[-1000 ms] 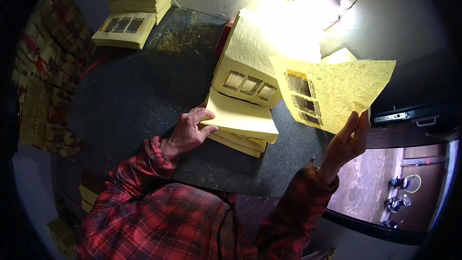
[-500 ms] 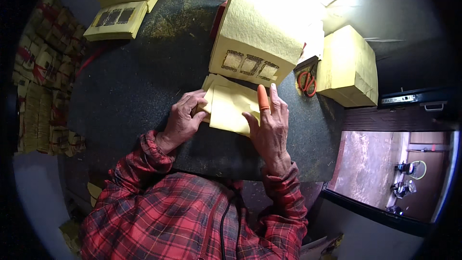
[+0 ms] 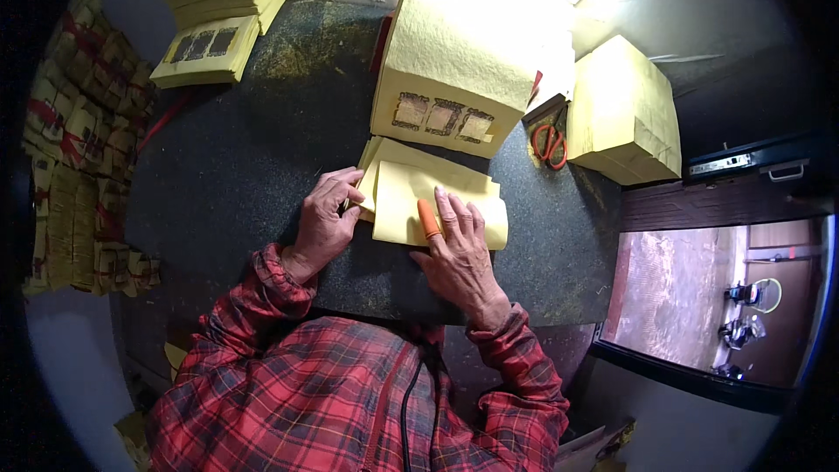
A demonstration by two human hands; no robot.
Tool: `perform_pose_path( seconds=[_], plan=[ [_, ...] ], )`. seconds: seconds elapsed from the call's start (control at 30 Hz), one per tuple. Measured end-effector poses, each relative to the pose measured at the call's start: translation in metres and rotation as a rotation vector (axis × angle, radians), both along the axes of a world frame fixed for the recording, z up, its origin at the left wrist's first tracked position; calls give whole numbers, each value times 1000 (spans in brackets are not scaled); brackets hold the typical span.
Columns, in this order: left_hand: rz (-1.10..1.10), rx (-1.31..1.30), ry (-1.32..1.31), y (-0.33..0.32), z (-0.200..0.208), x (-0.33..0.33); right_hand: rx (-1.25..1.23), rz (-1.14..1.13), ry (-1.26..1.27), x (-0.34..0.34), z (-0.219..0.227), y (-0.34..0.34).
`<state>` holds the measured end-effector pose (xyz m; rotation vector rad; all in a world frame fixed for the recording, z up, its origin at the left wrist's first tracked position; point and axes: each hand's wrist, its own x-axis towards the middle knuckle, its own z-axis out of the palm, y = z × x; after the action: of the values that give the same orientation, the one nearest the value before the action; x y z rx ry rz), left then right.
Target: The person folds yellow rectangular sheets of paper in half repeatedly. They align the edges of each sheet, crease the fold, and place the finished item onto a growing stack on the table. The process is continuous and repetitive throughout the clip.
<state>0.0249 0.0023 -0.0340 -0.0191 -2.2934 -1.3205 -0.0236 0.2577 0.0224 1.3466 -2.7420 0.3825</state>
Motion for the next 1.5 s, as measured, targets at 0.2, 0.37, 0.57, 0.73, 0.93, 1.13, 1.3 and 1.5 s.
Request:
perform_pose_path(
  seconds=[0.2,0.37,0.57,0.73,0.93,1.13,1.3,1.5],
  plan=[
    [5,-69,-4,1,-2,3,-147,59,150,-15,-3,0],
    [-8,-59,-10,5,19,6,-259,-33,220,-42,11,-4],
    [-113,-311,98,9,49,-16,-222,8,181,-44,7,-5],
    [-194,-437,-1,5,24,-24,-265,-190,161,-40,14,23],
    [-209,-265,-50,2,18,-13,-387,-665,-252,-30,0,62],
    [-234,-330,-40,2,10,-13,-492,-719,-294,-28,-3,50],
    [-207,-283,-36,3,16,-12,-617,-700,-243,-18,-2,39],
    [-189,-333,-24,10,14,-12,-260,-545,-44,-10,-15,42]
  ],
)
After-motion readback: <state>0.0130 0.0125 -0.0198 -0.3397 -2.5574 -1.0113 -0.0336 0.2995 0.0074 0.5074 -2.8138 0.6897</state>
